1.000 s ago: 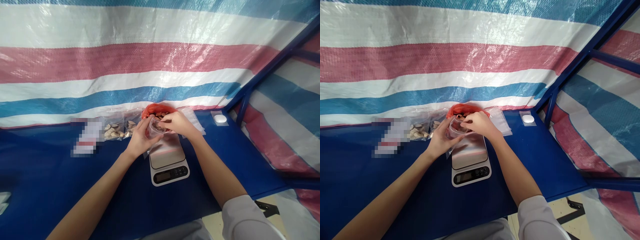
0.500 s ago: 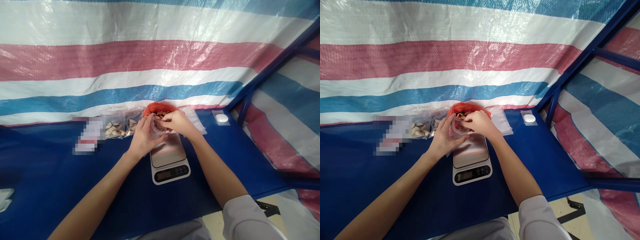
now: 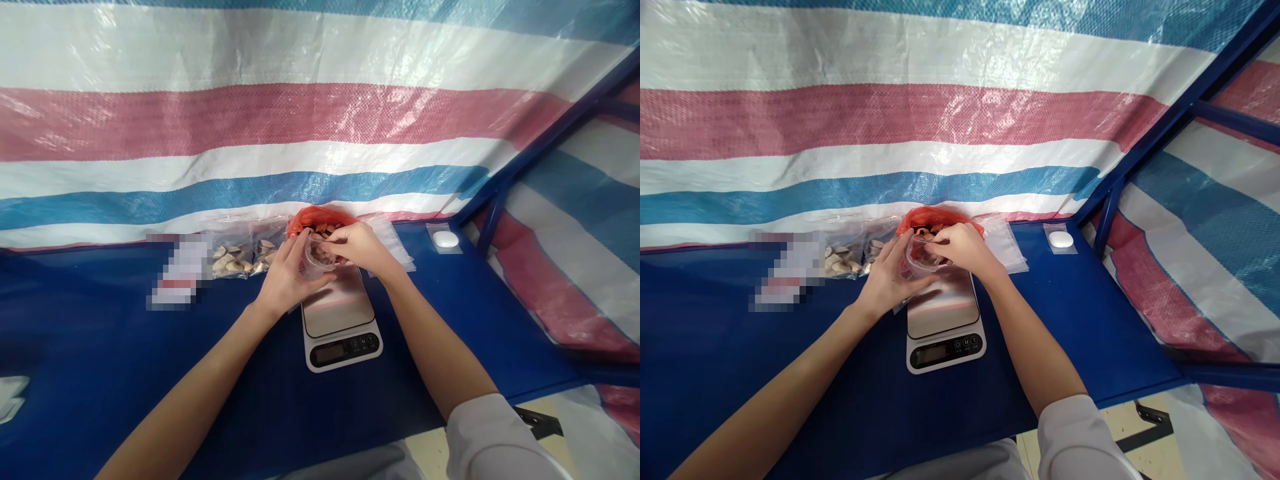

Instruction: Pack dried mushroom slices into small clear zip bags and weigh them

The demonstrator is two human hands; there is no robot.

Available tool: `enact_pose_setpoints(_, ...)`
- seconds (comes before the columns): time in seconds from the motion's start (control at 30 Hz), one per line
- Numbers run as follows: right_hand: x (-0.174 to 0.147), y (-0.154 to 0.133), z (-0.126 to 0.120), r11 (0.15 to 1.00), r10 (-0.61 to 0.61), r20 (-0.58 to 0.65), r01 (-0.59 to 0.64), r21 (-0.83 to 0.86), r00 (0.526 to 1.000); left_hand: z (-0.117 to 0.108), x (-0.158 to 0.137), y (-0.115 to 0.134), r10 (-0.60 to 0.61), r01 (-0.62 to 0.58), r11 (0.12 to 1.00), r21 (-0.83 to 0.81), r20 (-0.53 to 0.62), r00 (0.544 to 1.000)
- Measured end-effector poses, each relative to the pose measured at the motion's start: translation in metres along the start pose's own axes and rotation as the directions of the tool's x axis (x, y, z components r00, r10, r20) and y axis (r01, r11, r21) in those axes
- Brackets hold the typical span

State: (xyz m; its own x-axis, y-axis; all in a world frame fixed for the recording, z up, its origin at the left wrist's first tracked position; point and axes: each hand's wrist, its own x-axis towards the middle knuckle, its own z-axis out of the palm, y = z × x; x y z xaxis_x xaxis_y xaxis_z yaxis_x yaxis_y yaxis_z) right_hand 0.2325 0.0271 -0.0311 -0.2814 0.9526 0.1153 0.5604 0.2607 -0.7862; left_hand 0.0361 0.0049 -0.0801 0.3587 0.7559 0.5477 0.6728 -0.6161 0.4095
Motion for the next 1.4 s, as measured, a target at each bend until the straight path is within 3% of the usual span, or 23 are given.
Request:
enact_pose_setpoints(0.2, -0.001, -0.002, 0.002, 0.999, 0.027, -0.006, -0.027, -0.033, 1.0, 0.004, -0.001, 0.002, -0.035, 0.034, 0.999, -0.008, -0.075, 0.997)
enact_pose_setpoints(0.47, -0.004, 0.012, -0.016, 0.998, -0.068, -0.017, 0.068, 0.02, 0.998, -0.008, 0.006, 0.002, -0.121, 0.107, 0.988, -0.113, -0.122, 0.985)
enact_pose_setpoints(0.63, -0.004, 0.017, -0.026, 0.972, -0.092, -0.041, 0.081, -0.222, 0.995, -0.017, 0.011, -0.001, -0.166, 0.148, 0.979, -0.143, -0.123, 0.978)
enact_pose_setpoints(0.77, 0.003, 0.013, -0.018, 0.889, -0.079, 0.035, 0.087, -0.45, 0.996, -0.021, 0.013, -0.004, -0.167, 0.149, 0.976, -0.158, -0.112, 0.98)
enact_pose_setpoints(0.9, 0.012, 0.015, -0.008, 0.81, -0.104, 0.045, 0.111, -0.576, 0.994, -0.024, 0.013, -0.009, -0.159, 0.138, 0.978, -0.158, -0.128, 0.979)
enact_pose_setpoints(1.17, 0.015, 0.018, 0.011, 0.811, -0.165, 0.064, 0.173, -0.559, 0.984, -0.028, 0.013, -0.019, -0.198, 0.176, 0.97, -0.168, -0.124, 0.972)
enact_pose_setpoints(1.4, 0.012, 0.007, 0.012, 0.84, -0.168, 0.087, 0.188, -0.508, 0.982, -0.032, 0.016, -0.02, -0.218, 0.197, 0.964, -0.176, -0.108, 0.97)
